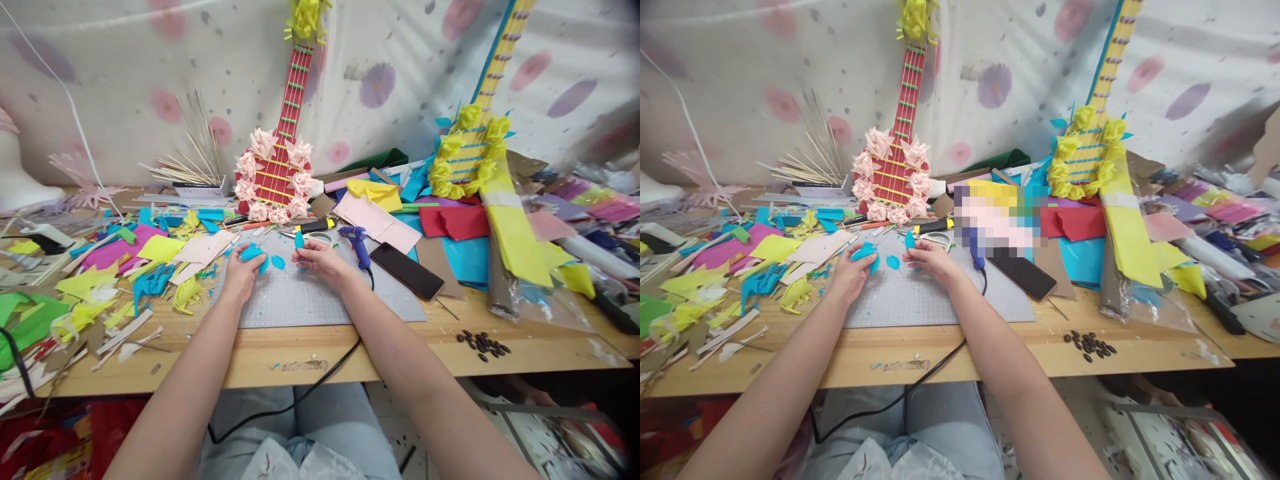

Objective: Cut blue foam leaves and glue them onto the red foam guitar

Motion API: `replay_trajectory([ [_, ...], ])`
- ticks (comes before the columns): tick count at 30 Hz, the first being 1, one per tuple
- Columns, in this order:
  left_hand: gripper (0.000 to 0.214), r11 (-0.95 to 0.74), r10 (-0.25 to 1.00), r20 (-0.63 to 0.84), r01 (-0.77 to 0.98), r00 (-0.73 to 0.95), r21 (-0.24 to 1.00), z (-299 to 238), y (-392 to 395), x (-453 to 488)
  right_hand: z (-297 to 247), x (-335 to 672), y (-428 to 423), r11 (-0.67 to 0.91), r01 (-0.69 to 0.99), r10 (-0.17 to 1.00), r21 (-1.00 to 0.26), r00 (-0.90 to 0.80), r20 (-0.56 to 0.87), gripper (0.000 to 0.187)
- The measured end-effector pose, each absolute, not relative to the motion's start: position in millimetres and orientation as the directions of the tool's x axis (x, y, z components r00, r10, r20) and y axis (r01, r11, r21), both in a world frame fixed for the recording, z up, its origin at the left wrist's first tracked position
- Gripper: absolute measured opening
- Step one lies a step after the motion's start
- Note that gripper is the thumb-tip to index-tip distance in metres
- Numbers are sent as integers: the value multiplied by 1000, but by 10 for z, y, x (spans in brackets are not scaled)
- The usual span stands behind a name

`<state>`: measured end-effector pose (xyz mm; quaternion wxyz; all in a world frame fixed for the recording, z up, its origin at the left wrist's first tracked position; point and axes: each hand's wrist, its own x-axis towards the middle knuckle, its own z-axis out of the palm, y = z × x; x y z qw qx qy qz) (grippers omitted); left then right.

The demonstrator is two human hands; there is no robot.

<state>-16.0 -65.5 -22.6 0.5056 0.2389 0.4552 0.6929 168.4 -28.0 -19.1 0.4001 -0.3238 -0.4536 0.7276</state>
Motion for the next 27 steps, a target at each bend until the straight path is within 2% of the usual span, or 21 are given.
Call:
replay_trajectory([
  [6,62,-64,919,-102,-398,-382,915,-283,-645,-164,-238,1659,-271,-128,-253,950,-959,-308,-45,31],
  [13,67,-57,914,-63,-283,-400,957,-331,-647,-143,-214,1680,-280,-93,-168,958,-981,-282,-42,32],
  [22,65,-52,922,-58,-272,-382,961,-318,-653,-110,-280,1680,-249,-149,-270,956,-951,-285,-69,32],
  [27,64,-43,920,-89,-322,-383,946,-308,-661,-52,-189,1660,-323,-243,-317,958,-917,-229,-175,35],
])
